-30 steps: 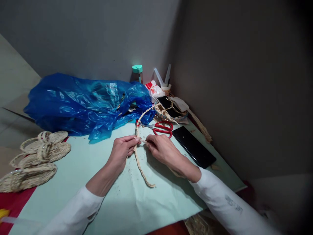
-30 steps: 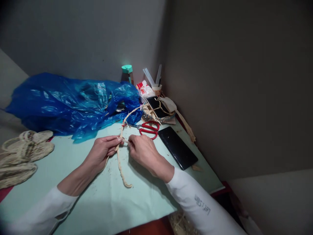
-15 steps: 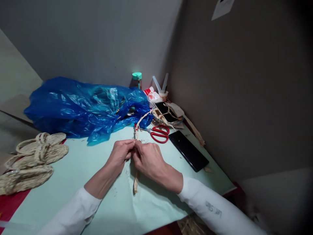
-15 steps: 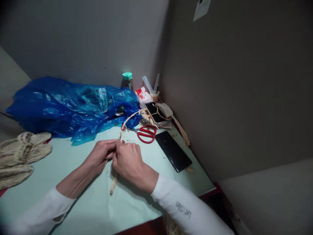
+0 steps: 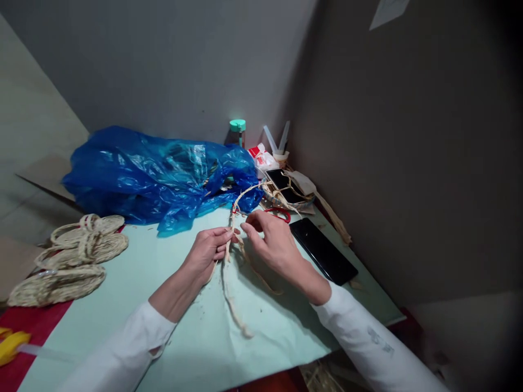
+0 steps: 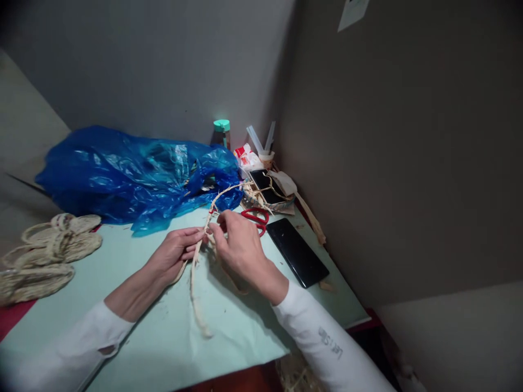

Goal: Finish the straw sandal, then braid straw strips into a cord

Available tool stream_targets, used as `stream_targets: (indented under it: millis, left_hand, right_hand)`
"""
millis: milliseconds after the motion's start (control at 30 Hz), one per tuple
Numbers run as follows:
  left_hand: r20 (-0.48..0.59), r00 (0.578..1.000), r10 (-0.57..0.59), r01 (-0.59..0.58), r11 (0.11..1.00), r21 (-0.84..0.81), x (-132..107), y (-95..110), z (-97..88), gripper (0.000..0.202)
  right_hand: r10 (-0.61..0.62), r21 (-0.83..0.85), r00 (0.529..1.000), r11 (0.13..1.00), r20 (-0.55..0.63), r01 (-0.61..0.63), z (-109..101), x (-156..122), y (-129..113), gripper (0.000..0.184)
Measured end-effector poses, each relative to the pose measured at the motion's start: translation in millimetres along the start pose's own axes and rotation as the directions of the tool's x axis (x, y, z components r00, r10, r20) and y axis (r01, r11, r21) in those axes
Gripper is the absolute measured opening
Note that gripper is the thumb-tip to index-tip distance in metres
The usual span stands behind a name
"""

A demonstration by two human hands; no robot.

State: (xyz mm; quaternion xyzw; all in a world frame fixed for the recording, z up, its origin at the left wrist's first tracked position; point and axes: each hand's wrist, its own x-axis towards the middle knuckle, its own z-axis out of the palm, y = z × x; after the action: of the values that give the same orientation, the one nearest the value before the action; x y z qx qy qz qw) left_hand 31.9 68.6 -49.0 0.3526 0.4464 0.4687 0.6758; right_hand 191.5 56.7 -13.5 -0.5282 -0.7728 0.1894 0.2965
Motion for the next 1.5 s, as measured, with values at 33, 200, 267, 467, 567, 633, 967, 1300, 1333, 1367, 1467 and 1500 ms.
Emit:
stream_targets:
  millis: [33,200,267,467,567,633,967,1300,1333,1367,1467,1500]
  left_hand:
    - [0.004,1.0,-0.001,0.001,1.0,0.002,0,0,0.5,0.023]
    - [0.001,1.0,0.008,-0.008,0.998,0.062,-3,-1,2.4,0.029]
    - [0.002,0.999,0.032,-0.032,0.994,0.107,-4,-1,3.5,0.028]
    - [-0.012,0.993,0.115,-0.108,0.963,0.246,-7,-4,3.3,0.03]
    - [0.021,0.984,0.179,-0.172,0.896,0.409,-8,-4,-0.5,0.026]
    - [0.073,0.971,0.226,-0.227,0.789,0.57,-9,-3,-1.9,0.021]
    - [0.023,0.92,0.391,-0.163,0.328,0.931,-24,6,11.2,0.008]
    - [0.276,0.892,0.359,-0.226,-0.174,0.958,-39,-13,23.3,0.025]
    - [0.303,0.889,0.343,-0.244,-0.204,0.948,-39,-14,23.5,0.026]
    - [0.323,0.886,0.333,-0.26,-0.22,0.94,-39,-15,23.4,0.027]
    - [0.348,0.867,0.356,-0.315,-0.149,0.937,-37,-11,20.2,0.028]
    - [0.336,0.854,0.396,-0.331,-0.083,0.94,-36,-7,18.1,0.028]
  right_hand:
    - [0.007,0.09,0.999,0.996,0.036,-0.01,0,3,3,0.024]
    - [0.023,0.382,0.959,0.914,0.284,-0.135,22,10,12,0.023]
    - [0.027,0.428,0.971,0.894,0.239,-0.131,30,11,15,0.026]
    - [0.039,0.551,0.969,0.817,0.242,-0.171,37,7,25,0.031]
    - [0.045,0.551,0.971,0.817,0.235,-0.171,36,7,26,0.03]
    - [0.043,0.511,0.978,0.847,0.204,-0.144,36,7,25,0.031]
    - [0.104,0.279,0.994,0.955,0.013,-0.103,34,0,15,0.029]
    - [0.114,0.735,0.967,0.632,0.229,-0.248,37,3,27,0.024]
    - [0.101,0.762,0.961,0.592,0.256,-0.265,36,3,27,0.024]
    - [0.093,0.776,0.959,0.569,0.268,-0.272,35,4,27,0.023]
    - [0.084,0.785,0.966,0.568,0.245,-0.248,34,3,29,0.025]
    - [0.09,0.783,0.968,0.572,0.235,-0.243,34,3,30,0.025]
